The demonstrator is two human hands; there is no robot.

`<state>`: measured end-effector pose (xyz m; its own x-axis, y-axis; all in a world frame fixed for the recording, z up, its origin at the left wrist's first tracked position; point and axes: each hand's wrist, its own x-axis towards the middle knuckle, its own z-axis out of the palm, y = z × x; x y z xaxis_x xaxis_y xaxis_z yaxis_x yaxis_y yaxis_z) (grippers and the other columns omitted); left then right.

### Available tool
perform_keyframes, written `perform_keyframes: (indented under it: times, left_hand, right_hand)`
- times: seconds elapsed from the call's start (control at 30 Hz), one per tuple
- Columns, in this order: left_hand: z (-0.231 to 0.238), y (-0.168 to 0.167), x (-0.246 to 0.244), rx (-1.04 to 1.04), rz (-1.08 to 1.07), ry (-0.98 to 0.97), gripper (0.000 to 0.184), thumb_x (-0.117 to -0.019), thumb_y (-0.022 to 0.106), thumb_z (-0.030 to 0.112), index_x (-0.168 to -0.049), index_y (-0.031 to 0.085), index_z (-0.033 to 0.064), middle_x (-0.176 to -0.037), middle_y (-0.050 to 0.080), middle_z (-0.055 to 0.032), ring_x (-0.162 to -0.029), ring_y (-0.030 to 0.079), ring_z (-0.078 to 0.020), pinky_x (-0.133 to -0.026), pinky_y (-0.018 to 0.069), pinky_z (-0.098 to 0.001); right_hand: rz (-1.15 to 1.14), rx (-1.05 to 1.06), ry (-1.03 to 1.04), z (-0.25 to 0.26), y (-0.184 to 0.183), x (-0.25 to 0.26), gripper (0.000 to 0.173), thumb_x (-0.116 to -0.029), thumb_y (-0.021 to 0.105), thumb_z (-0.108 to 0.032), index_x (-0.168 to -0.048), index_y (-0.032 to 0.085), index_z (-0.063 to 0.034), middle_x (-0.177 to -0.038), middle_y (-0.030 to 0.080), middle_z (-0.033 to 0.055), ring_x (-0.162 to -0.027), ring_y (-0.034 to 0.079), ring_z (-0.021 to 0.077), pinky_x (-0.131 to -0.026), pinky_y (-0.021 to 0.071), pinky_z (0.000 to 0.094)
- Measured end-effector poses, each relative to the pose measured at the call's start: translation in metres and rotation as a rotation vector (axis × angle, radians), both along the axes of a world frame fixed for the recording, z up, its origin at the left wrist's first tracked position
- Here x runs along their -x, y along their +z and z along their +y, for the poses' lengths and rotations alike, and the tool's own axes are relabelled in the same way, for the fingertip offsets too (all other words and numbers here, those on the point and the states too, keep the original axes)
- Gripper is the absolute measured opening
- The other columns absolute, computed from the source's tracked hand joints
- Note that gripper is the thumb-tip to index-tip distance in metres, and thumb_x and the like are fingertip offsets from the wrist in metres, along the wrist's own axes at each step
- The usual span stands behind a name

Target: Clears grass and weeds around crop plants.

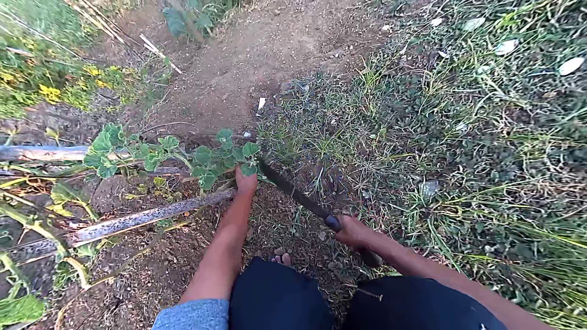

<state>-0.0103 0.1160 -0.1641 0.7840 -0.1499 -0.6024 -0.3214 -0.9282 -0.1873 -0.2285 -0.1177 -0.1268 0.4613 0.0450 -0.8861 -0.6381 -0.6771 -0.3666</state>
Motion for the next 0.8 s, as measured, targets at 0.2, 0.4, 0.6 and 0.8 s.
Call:
perform_keyframes:
  times: [0.2, 0.4, 0.6, 0.8]
  left_hand:
    - [0.007, 0.004, 0.002, 0.002, -0.04, -0.058, 0.035, -0.1033, 0.049, 0.007, -0.136, 0.06, 0.0016, -0.136, 0.061, -0.025, -0.132, 0.054, -0.0416, -0.115, 0.0332, -0.0588]
    - [0.007, 0.007, 0.006, 0.039, -0.065, -0.121, 0.036, -0.1014, 0.052, 0.004, -0.137, 0.059, 0.0019, -0.132, 0.063, -0.0261, -0.131, 0.055, -0.0444, -0.113, 0.0352, -0.0607]
    - [0.005, 0.004, 0.065, 0.278, 0.215, -0.441, 0.036, -0.0988, 0.056, 0.004, -0.134, 0.058, -0.0059, -0.134, 0.061, -0.0279, -0.133, 0.052, -0.0441, -0.115, 0.0341, -0.0582]
    - [0.012, 0.008, 0.082, 0.383, 0.255, -0.541, 0.04, -0.0939, 0.066, 0.005, -0.132, 0.06, -0.0056, -0.135, 0.06, -0.0282, -0.134, 0.051, -0.0452, -0.112, 0.0355, -0.0604]
  right_hand:
    - [-0.087, -0.083, -0.203, -0.027, 0.02, -0.01, 0.035, -0.096, 0.069, -0.013, -0.126, 0.056, -0.0004, -0.08, 0.06, 0.0107, -0.057, 0.058, 0.0164, -0.059, 0.0535, 0.0346]
    - [-0.206, -0.126, -0.395, 0.001, 0.004, -0.002, 0.036, -0.0965, 0.064, -0.01, -0.128, 0.052, 0.0019, -0.078, 0.06, 0.0101, -0.057, 0.061, 0.0175, -0.06, 0.0559, 0.0352]
    - [-0.016, -0.021, -0.007, -0.017, 0.027, -0.002, 0.03, -0.0965, 0.069, -0.016, -0.118, 0.058, 0.0024, -0.08, 0.062, 0.0131, -0.062, 0.061, 0.0216, -0.064, 0.0546, 0.0412]
    - [-0.104, -0.043, -0.138, -0.1, 0.11, 0.019, 0.029, -0.0998, 0.064, -0.008, -0.126, 0.055, -0.0004, -0.076, 0.061, 0.0097, -0.056, 0.061, 0.0144, -0.057, 0.0546, 0.0295]
